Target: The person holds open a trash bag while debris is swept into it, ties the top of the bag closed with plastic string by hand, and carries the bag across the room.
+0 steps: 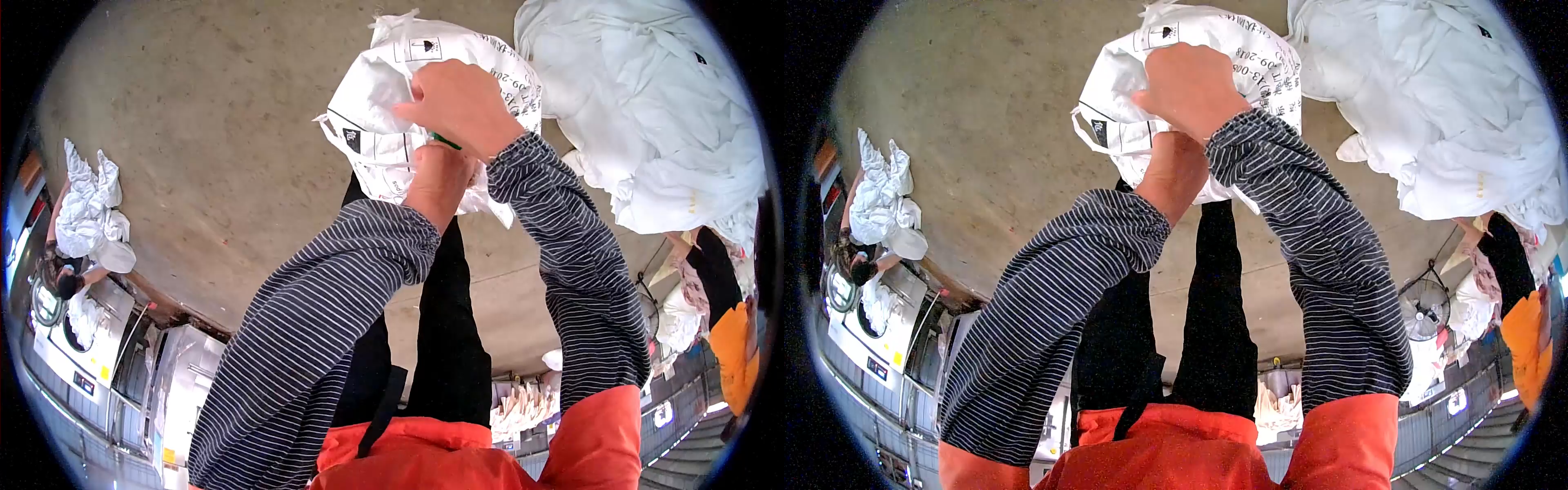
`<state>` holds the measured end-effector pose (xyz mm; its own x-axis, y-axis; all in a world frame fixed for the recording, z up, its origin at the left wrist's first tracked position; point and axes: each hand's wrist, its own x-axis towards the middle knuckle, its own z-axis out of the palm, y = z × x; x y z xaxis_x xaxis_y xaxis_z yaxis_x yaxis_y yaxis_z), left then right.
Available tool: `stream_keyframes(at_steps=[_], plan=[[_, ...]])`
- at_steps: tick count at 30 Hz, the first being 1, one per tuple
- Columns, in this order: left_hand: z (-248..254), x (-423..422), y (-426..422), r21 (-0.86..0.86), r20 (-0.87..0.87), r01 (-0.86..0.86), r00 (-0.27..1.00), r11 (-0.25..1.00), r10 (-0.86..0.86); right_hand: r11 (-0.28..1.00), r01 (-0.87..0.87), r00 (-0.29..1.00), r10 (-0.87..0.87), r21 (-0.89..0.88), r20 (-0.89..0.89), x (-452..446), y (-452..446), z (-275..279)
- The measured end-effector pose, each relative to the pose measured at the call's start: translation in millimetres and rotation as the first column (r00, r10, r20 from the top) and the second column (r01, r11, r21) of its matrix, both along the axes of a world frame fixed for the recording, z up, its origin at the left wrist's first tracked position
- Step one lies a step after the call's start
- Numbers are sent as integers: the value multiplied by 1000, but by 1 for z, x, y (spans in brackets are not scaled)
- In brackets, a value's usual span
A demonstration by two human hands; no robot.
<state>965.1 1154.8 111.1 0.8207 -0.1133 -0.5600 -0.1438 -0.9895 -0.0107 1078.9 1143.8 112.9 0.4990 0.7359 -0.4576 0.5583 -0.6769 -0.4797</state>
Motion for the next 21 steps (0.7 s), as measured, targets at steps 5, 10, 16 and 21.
stream_keyframes(at_steps=[5,10,16,21], plan=[[-14,-4,7,-315,104,-175,970,933,218,878,466,788,-356,108,-502,7,-21,-6],[3,3,27,-379,148,-134,968,916,203,511,856,245,-533,-77,-810,2,-67,8],[-10,-9,43,-663,161,-129,937,738,309,63,979,-83,-740,-192,-667,-35,-125,-21],[3,-3,61,-793,-252,-393,907,465,337,-55,968,-209,-713,-245,-669,-54,-140,-20]])
